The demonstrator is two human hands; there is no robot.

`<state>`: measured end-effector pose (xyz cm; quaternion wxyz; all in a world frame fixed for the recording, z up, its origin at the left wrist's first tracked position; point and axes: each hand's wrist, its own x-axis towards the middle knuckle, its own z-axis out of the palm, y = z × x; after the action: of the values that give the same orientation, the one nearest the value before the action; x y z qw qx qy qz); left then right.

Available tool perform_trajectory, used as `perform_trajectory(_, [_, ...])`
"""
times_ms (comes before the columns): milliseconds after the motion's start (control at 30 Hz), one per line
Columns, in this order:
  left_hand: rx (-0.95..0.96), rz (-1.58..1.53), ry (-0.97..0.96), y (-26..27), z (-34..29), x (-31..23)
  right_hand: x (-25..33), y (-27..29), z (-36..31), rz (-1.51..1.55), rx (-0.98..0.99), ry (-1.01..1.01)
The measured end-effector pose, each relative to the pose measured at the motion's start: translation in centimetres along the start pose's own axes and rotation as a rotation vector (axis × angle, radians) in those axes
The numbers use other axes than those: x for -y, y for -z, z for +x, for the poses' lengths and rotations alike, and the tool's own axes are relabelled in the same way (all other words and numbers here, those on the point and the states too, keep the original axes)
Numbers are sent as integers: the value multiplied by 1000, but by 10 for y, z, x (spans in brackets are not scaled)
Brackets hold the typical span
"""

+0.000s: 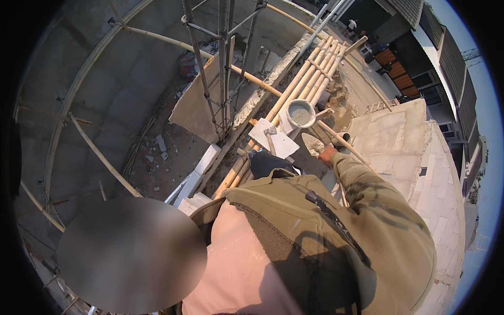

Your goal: The person builds a wall by applying mortar to lightweight concrete blocks with a trowel, positioning the blocks on a scaffold, measuring dimensions with a tape measure, and shaping a block using a masonry hatchet.

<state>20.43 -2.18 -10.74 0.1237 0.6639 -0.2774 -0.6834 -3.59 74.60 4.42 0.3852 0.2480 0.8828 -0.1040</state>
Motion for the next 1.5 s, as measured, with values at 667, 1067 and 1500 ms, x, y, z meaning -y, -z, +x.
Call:
perform_trajectory(667, [179, 899, -153, -269, -142, -46, -82, 103, 30, 840, -74, -296])
perform_trajectory(1067, [766, 1458, -365, -577, -235, 217, -244, 278, 64, 1087, -495, -248])
perform_trajectory(1500, [1347, 1675, -439, -896, -494, 538, -347, 185, 49, 1413, -340, -758])
